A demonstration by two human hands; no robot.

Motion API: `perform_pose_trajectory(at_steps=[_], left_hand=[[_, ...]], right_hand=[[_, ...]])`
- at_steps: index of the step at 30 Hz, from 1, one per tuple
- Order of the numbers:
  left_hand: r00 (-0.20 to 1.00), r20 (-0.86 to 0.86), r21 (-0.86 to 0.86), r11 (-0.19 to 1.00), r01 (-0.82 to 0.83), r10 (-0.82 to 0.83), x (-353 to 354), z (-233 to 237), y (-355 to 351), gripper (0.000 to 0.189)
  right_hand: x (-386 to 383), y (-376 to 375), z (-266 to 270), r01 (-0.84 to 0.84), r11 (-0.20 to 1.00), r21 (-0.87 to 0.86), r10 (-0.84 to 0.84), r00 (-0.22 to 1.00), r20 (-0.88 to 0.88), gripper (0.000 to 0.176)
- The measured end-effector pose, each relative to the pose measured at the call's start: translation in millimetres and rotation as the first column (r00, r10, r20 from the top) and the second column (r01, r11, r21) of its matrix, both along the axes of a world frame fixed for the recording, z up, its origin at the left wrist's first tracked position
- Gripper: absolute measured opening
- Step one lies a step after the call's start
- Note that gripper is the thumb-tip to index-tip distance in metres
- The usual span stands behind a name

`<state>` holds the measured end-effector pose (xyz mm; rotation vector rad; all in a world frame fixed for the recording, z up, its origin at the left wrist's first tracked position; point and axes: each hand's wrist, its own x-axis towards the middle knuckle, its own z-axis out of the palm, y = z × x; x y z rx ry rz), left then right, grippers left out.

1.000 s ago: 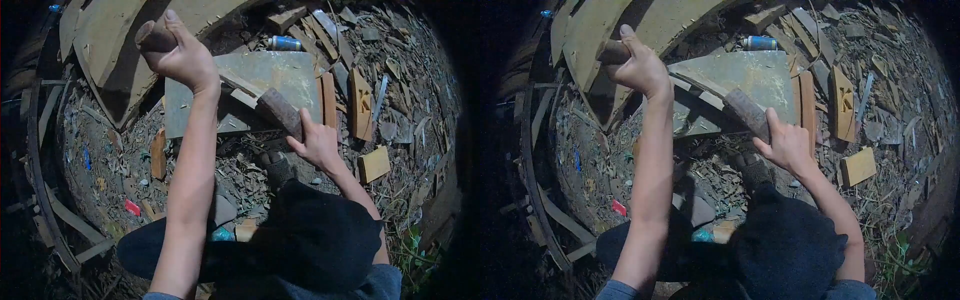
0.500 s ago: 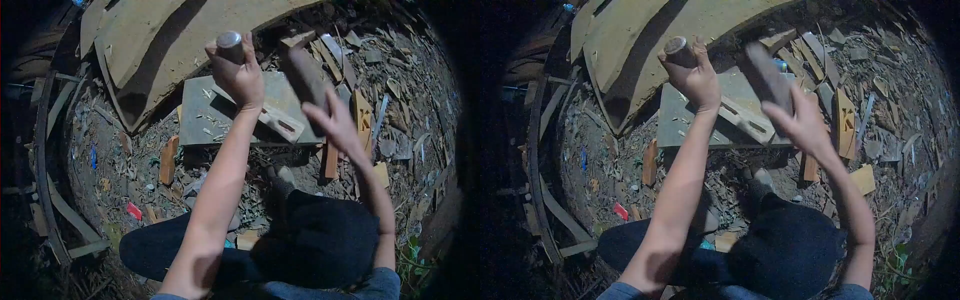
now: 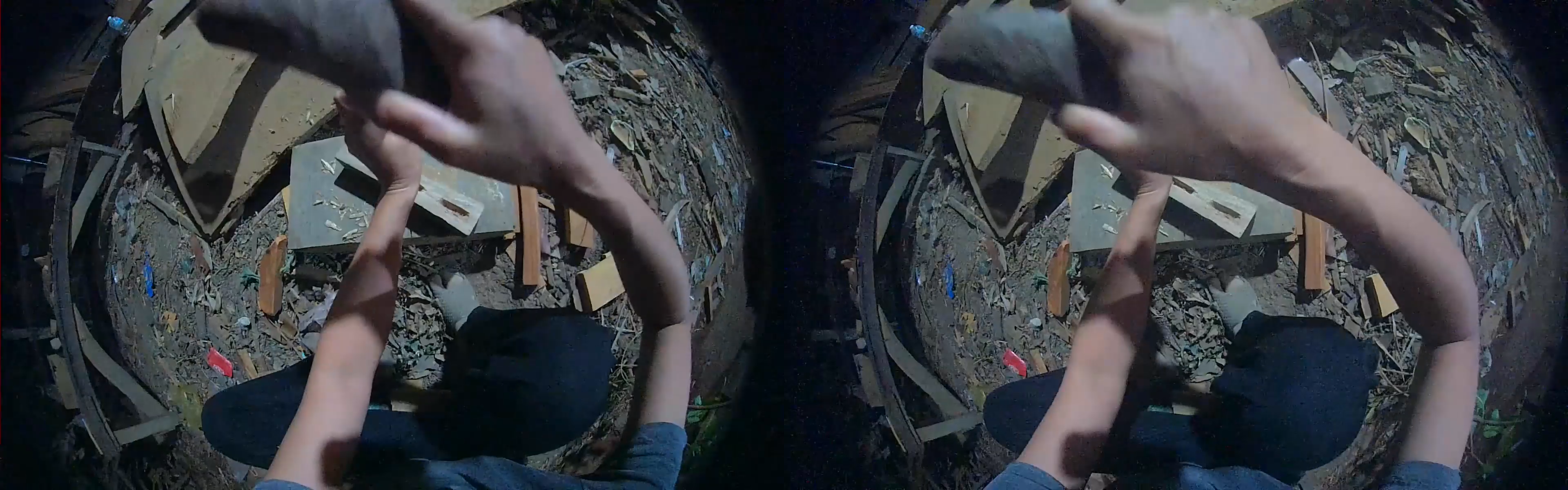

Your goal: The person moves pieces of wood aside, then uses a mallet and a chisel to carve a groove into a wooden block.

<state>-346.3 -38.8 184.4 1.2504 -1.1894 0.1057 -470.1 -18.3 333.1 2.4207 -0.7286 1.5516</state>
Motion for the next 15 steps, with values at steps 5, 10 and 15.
perform_pose_trajectory(at_steps=[5, 10, 15], left_hand=[[0.926, -0.292, 0.049, 0.963, 0.266, -0.241, 4, -25, -11, 0.039], [0.753, -0.472, -0.126, 0.880, 0.458, -0.459, 1, -19, -2, 0.035], [0.767, -0.530, -0.139, 0.930, 0.342, -0.361, 38, 10, 18, 0.020]], right_hand=[[-10, 10, -3, 0.237, 0.891, 0.388, -0.058, 0.906, -0.419, 0.058], [-23, 11, -30, 0.254, 0.806, 0.535, -0.013, 0.911, -0.413, 0.073], [-38, 22, -92, 0.053, 0.588, 0.807, -0.052, 0.998, -0.028, 0.057]])
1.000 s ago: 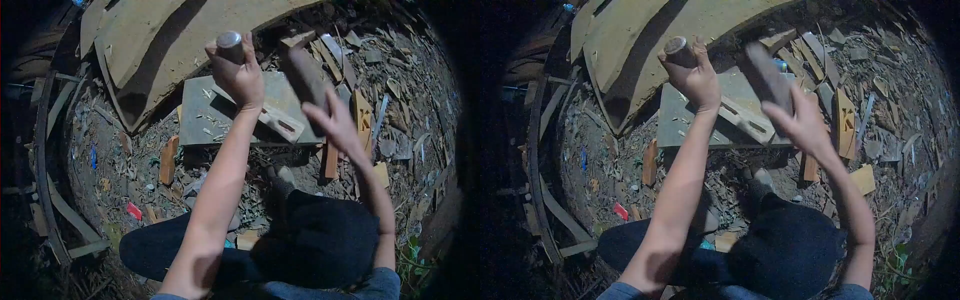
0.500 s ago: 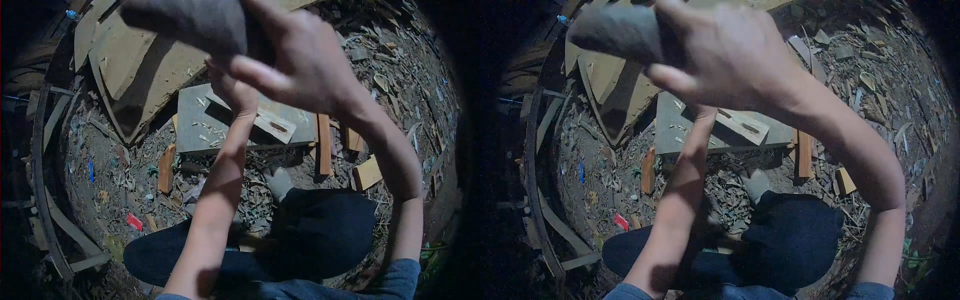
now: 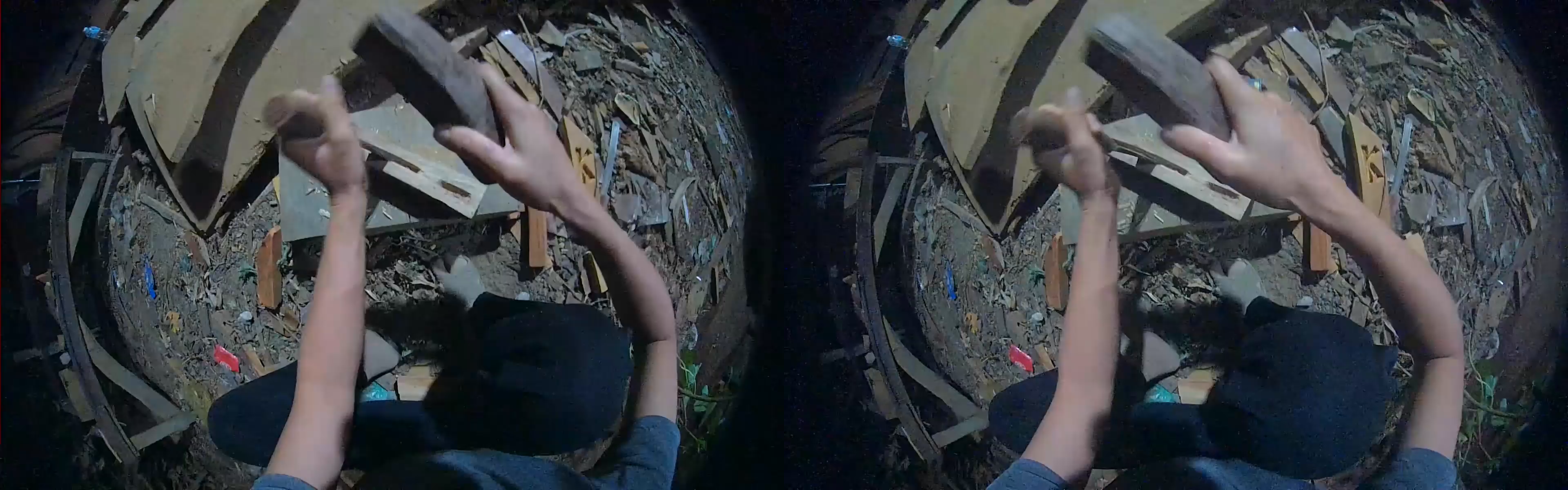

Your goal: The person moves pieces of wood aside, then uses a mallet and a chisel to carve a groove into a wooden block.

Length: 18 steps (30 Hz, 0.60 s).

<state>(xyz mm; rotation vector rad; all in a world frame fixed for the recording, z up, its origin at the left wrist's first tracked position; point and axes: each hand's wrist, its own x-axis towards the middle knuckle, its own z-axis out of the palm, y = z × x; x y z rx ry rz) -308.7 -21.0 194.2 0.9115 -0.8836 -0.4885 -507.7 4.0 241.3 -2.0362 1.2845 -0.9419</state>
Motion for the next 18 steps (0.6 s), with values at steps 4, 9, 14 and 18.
perform_pose_trajectory(at_steps=[4, 9, 14, 18], left_hand=[[0.973, -0.231, 0.019, 1.000, -0.009, 0.013, 32, 2, 20, 0.021], [0.941, -0.317, 0.024, 0.993, -0.114, 0.116, 52, -11, 33, 0.025], [0.934, -0.274, 0.108, 0.972, -0.207, 0.230, 47, 5, 13, 0.033], [0.967, -0.230, -0.001, 0.993, -0.117, 0.113, 65, 34, -4, 0.034]], right_hand=[[-12, 29, -73, 0.033, 0.973, 0.227, 0.042, 0.947, -0.318, 0.063], [-13, 63, -107, 0.050, 0.957, 0.286, 0.102, 0.863, -0.495, 0.067], [-12, 59, -108, 0.067, 0.956, 0.287, 0.097, 0.847, -0.522, 0.067], [-12, 60, -108, 0.083, 0.951, 0.299, 0.081, 0.864, -0.497, 0.067]])
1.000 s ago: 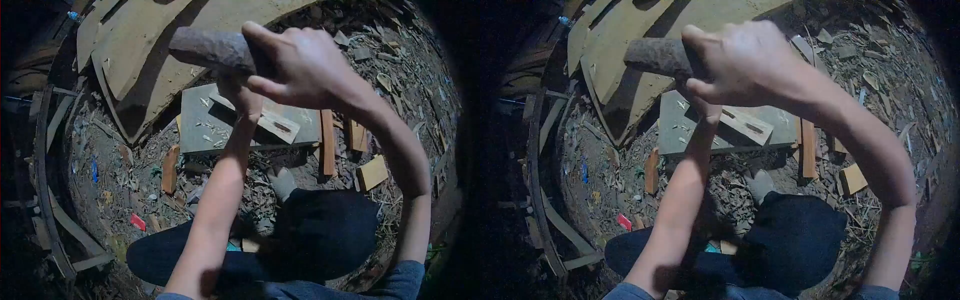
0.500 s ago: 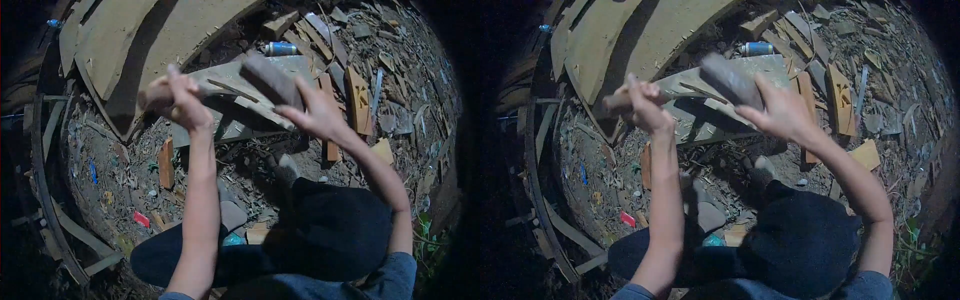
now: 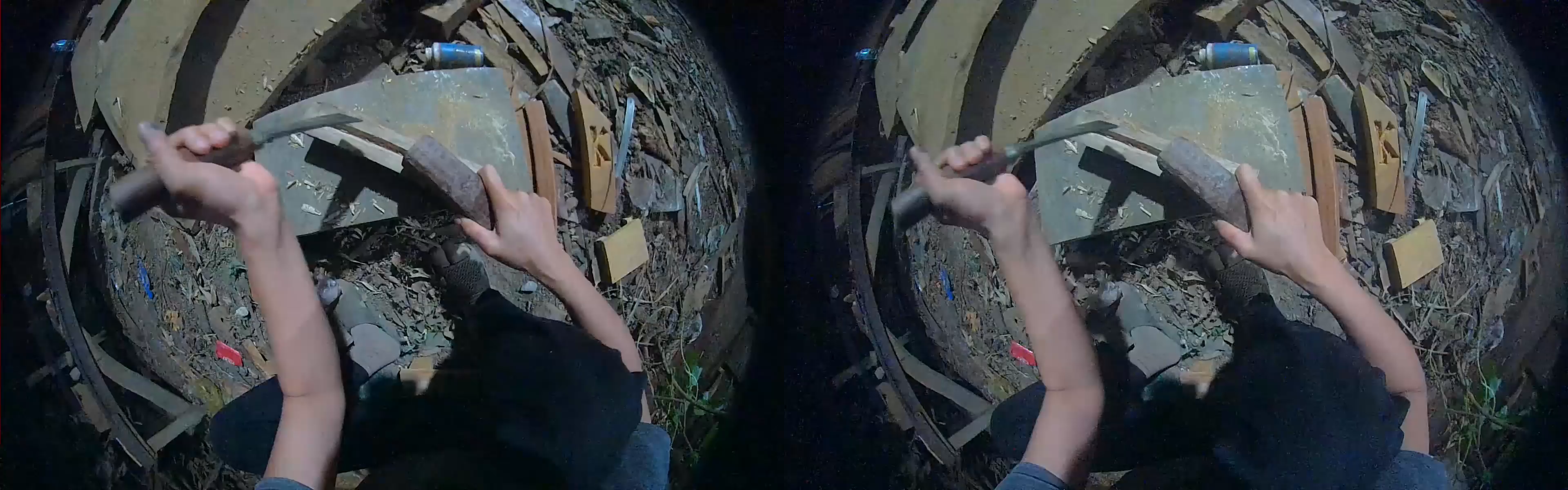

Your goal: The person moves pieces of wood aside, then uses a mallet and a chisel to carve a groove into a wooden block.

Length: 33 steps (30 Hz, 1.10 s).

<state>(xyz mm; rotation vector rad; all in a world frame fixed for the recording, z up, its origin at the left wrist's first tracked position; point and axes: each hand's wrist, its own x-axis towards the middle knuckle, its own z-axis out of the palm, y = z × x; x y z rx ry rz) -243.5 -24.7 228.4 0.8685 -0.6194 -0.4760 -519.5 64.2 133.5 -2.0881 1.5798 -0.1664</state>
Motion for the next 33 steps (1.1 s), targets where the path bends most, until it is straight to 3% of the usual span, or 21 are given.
perform_pose_trajectory(at_steps=[3, 9, 11, 13, 15, 19, 22, 26, 28, 29, 31, 32, 33], left_hand=[[0.999, 0.013, 0.034, 0.998, 0.044, -0.045, -9, 17, -1, 0.041], [0.993, 0.023, 0.207, 0.972, 0.109, -0.116, -37, 6, -6, 0.042], [0.987, 0.019, 0.171, 0.973, 0.155, -0.161, -38, -2, -12, 0.036], [0.981, 0.123, 0.178, 0.976, 0.127, -0.151, -51, -7, -16, 0.030], [0.990, 0.070, 0.095, 0.989, 0.116, -0.123, -56, -12, -21, 0.032], [0.976, 0.161, 0.101, 0.986, 0.135, -0.150, -58, -20, -25, 0.035], [0.928, 0.373, 0.166, 0.985, -0.046, -0.020, -63, -29, -31, 0.031], [0.818, 0.570, 0.087, 0.986, -0.144, 0.069, -84, -30, -25, 0.032], [0.806, 0.587, 0.120, 0.976, -0.182, 0.078, -84, -31, -22, 0.030], [0.792, 0.606, 0.172, 0.960, -0.219, 0.072, -83, -30, -21, 0.029], [0.759, 0.642, 0.123, 0.962, -0.244, 0.110, -82, -31, -18, 0.028], [0.779, 0.621, 0.143, 0.963, -0.227, 0.091, -84, -30, -16, 0.028], [0.800, 0.597, 0.169, 0.964, -0.207, 0.067, -85, -30, -13, 0.027]], right_hand=[[1, -1, 0, -0.007, 1.000, 0.003, 0.007, 1.000, 0.000, 0.067], [0, 0, -3, 0.002, 1.000, -0.011, -0.001, 1.000, 0.031, 0.068], [0, 1, -4, -0.003, 1.000, -0.028, 0.004, 0.999, 0.046, 0.068], [0, 1, -4, -0.005, 1.000, -0.022, 0.005, 1.000, 0.024, 0.069], [0, 2, -8, -0.003, 0.999, -0.039, 0.004, 0.999, 0.032, 0.069], [0, 1, -6, -0.005, 1.000, -0.029, 0.005, 1.000, 0.020, 0.068], [-1, 1, -7, -0.009, 0.999, -0.049, 0.011, 0.999, 0.037, 0.067], [-1, -1, -4, 0.023, 0.999, 0.026, -0.024, 0.998, 0.058, 0.069], [-6, -3, -10, 0.148, 0.977, 0.153, -0.181, 0.955, 0.236, 0.073], [-11, -11, -6, 0.146, 0.981, 0.126, -0.173, 0.955, 0.241, 0.073], [-15, -30, 3, 0.143, 0.979, 0.147, -0.198, 0.847, 0.494, 0.074], [-11, -39, 25, 0.155, 0.983, 0.096, -0.179, 0.733, 0.656, 0.071], [-6, -47, 62, 0.203, 0.973, -0.106, -0.092, 0.771, 0.630, 0.069]])
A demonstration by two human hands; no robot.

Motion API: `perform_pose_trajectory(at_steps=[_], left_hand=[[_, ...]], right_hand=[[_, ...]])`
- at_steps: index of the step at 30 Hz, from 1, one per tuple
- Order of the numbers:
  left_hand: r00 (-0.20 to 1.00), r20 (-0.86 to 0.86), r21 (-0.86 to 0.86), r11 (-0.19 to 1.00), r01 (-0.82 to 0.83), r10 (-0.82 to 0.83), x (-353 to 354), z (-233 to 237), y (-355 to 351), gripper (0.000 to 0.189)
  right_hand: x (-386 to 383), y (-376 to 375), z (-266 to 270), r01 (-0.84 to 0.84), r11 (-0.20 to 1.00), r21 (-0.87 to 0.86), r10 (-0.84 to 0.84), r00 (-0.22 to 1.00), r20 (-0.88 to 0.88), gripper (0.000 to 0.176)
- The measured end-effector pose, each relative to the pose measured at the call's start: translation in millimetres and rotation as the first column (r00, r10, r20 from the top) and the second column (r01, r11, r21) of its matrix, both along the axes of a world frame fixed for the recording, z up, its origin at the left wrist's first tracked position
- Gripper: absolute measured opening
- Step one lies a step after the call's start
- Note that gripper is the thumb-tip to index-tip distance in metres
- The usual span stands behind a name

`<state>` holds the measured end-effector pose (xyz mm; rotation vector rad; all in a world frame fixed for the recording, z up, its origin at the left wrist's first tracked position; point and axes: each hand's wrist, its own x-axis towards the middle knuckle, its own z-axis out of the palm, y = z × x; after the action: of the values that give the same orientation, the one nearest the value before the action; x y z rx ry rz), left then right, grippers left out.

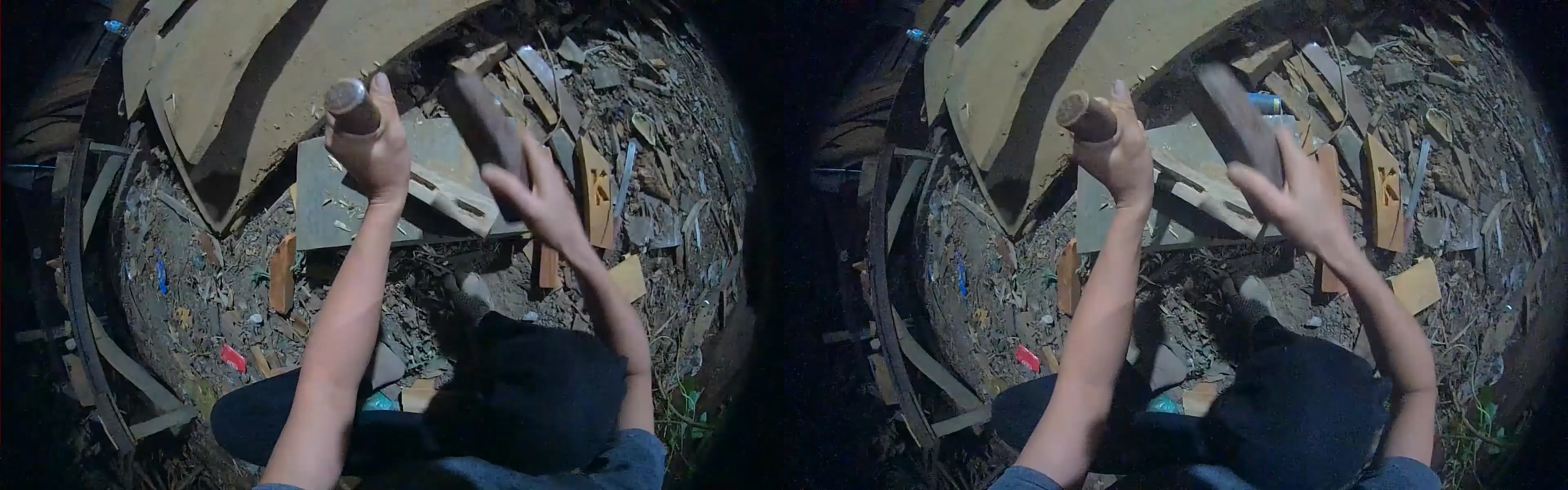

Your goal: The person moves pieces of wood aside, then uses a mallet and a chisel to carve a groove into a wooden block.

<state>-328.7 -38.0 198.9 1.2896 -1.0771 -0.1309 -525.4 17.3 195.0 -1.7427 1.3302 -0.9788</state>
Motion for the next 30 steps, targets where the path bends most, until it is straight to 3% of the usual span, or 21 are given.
perform_pose_trajectory(at_steps=[2, 4, 5, 6, 8, 9, 10, 12, 14, 15, 16, 18, 19, 20, 21, 22, 24, 26, 28, 29, 30], left_hand=[[1.000, -0.030, -0.003, 1.000, 0.006, -0.006, 0, -2, -1, 0.027], [0.979, 0.178, -0.041, 0.995, -0.088, 0.094, 4, -6, -3, 0.025], [0.987, 0.148, -0.211, 0.977, -0.038, 0.070, 17, -49, -24, 0.023], [0.987, 0.143, -0.219, 0.975, -0.037, 0.069, 9, -39, -20, 0.023], [0.985, -0.169, -0.216, 0.976, -0.008, -0.029, -7, -28, -8, 0.022], [0.969, 0.104, -0.126, 0.964, 0.234, -0.222, 17, -28, -2, 0.025], [0.970, 0.100, -0.133, 0.964, 0.232, -0.220, 16, -28, -4, 0.025], [0.951, 0.306, -0.075, 0.997, -0.017, 0.039, 11, -28, -2, 0.025], [0.928, 0.368, -0.122, 0.992, -0.022, 0.066, 0, -26, -3, 0.025], [0.978, -0.005, 0.011, 0.978, -0.207, 0.207, -20, -27, -8, 0.026], [0.859, -0.352, 0.200, 0.926, -0.320, 0.373, -32, -28, -10, 0.028], [0.918, -0.332, 0.067, 0.976, -0.205, 0.216, -3, -44, -21, 0.028], [0.995, 0.004, -0.156, 0.982, -0.103, 0.105, 17, -62, -28, 0.027], [0.933, 0.356, -0.322, 0.943, 0.077, 0.046, 26, -75, -31, 0.026], [0.993, -0.006, -0.135, 0.984, 0.114, -0.116, -2, -12, 8, 0.023], [0.993, -0.005, -0.126, 0.985, 0.113, -0.115, 1, -18, 4, 0.023], [0.929, -0.228, -0.197, 0.948, 0.249, -0.292, 9, -19, -1, 0.021], [0.939, -0.133, -0.225, 0.932, 0.284, -0.318, 24, -27, -2, 0.015], [0.920, -0.164, -0.235, 0.919, 0.315, -0.357, 45, -49, -8, 0.016], [0.890, -0.290, -0.231, 0.928, 0.292, -0.352, 33, -25, 14, 0.022], [0.900, -0.400, -0.092, 0.984, 0.150, -0.174, 24, -10, 24, 0.022]], right_hand=[[11, -12, 57, 0.046, 0.964, -0.260, -0.025, 0.996, 0.086, 0.062], [19, -15, 96, 0.016, 0.942, -0.335, 0.016, 0.995, 0.093, 0.056], [23, -15, 108, -0.065, 0.865, -0.497, 0.041, 0.997, -0.060, 0.053], [28, -14, 116, -0.171, 0.763, -0.623, 0.040, 0.975, -0.218, 0.050], [41, -17, 121, -0.363, 0.844, -0.396, 0.049, 0.786, -0.616, 0.046], [42, -19, 127, -0.371, 0.840, -0.396, 0.033, 0.763, -0.646, 0.047], [42, -21, 136, -0.387, 0.832, -0.398, 0.018, 0.736, -0.677, 0.048], [44, -16, 138, -0.278, 0.733, -0.621, -0.011, 0.908, -0.420, 0.046], [48, -6, 139, -0.247, 0.738, -0.628, 0.004, 0.932, -0.362, 0.045], [51, -6, 135, -0.345, 0.772, -0.535, 0.006, 0.844, -0.536, 0.045], [53, -7, 131, -0.420, 0.803, -0.423, 0.015, 0.724, -0.690, 0.045], [53, -13, 142, -0.434, 0.821, -0.372, 0.017, 0.669, -0.743, 0.043], [52, -12, 145, -0.378, 0.765, -0.521, -0.014, 0.800, -0.600, 0.054], [53, -13, 144, -0.290, 0.701, -0.651, -0.029, 0.901, -0.432, 0.067], [55, -15, 141, -0.193, 0.615, -0.765, -0.010, 0.968, -0.252, 0.065], [55, -17, 134, -0.191, 0.621, -0.760, -0.007, 0.968, -0.250, 0.065], [55, -14, 124, -0.363, 0.855, -0.372, 0.078, 0.797, -0.599, 0.047], [44, -16, 115, -0.361, 0.886, -0.292, 0.109, 0.772, -0.626, 0.055], [36, -12, 83, -0.151, 0.939, -0.308, 0.060, 0.956, -0.286, 0.063], [28, -9, 76, -0.156, 0.984, -0.087, 0.130, 0.960, -0.249, 0.069], [21, -6, 61, -0.155, 0.985, -0.078, 0.132, 0.962, -0.240, 0.069]])
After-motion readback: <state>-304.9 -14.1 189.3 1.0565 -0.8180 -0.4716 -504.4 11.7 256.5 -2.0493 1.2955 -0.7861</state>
